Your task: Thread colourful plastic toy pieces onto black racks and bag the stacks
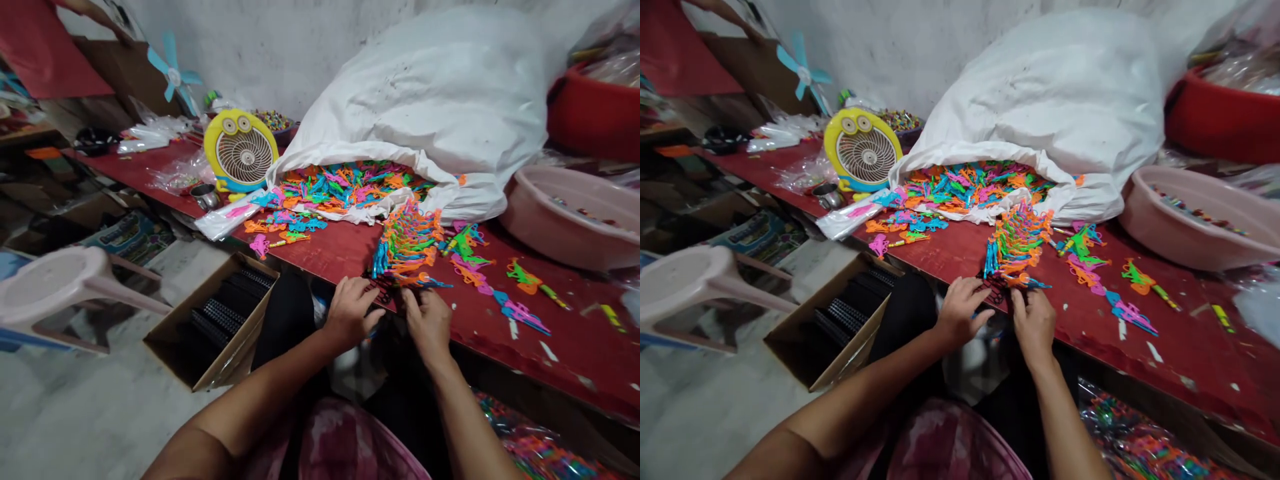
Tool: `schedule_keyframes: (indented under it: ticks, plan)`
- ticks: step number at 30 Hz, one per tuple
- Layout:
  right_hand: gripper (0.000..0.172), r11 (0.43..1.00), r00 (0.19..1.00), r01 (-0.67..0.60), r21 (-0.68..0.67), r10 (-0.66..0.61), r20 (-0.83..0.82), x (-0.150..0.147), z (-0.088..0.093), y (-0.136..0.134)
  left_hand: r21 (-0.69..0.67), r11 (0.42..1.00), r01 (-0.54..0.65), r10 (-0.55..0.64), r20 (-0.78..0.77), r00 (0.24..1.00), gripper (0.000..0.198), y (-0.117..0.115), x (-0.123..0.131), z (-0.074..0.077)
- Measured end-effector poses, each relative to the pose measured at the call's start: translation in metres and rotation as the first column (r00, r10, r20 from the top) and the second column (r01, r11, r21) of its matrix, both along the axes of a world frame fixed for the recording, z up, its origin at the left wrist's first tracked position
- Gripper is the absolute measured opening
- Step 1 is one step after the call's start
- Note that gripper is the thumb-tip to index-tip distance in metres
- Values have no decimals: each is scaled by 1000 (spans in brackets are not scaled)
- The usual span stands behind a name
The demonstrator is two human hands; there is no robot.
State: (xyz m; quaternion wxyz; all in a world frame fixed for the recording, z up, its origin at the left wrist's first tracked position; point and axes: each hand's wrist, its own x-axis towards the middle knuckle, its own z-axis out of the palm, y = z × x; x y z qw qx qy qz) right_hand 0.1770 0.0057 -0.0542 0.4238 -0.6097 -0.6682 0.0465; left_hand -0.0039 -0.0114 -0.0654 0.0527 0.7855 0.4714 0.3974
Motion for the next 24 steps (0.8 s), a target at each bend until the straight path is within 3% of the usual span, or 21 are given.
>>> schedule_keyframes:
  ticks: [3,8,15,18,24]
  plan:
    - [35,1000,1000,18,15,-18,0,8,1,-2,-31,999,32,-34,-71,997,41,-1,0,-10]
    - [41,999,997,50,15,-51,65,8,2,-4,-39,997,62,-65,-79,995,37,0,-4,-9]
    - [33,996,997,-30,86,24,67,6,-7,-6,2,998,67,-67,-62,996,35,3,-5,-14]
    - [28,989,988,-100,107,86,125,6,-9,-9,16,998,66,-65,-43,997,31,2,-7,-12]
    - [28,995,987,-76,60,67,144,-1,-5,-10,-51,996,78,-79,-25,997,28,-4,-16,-2]
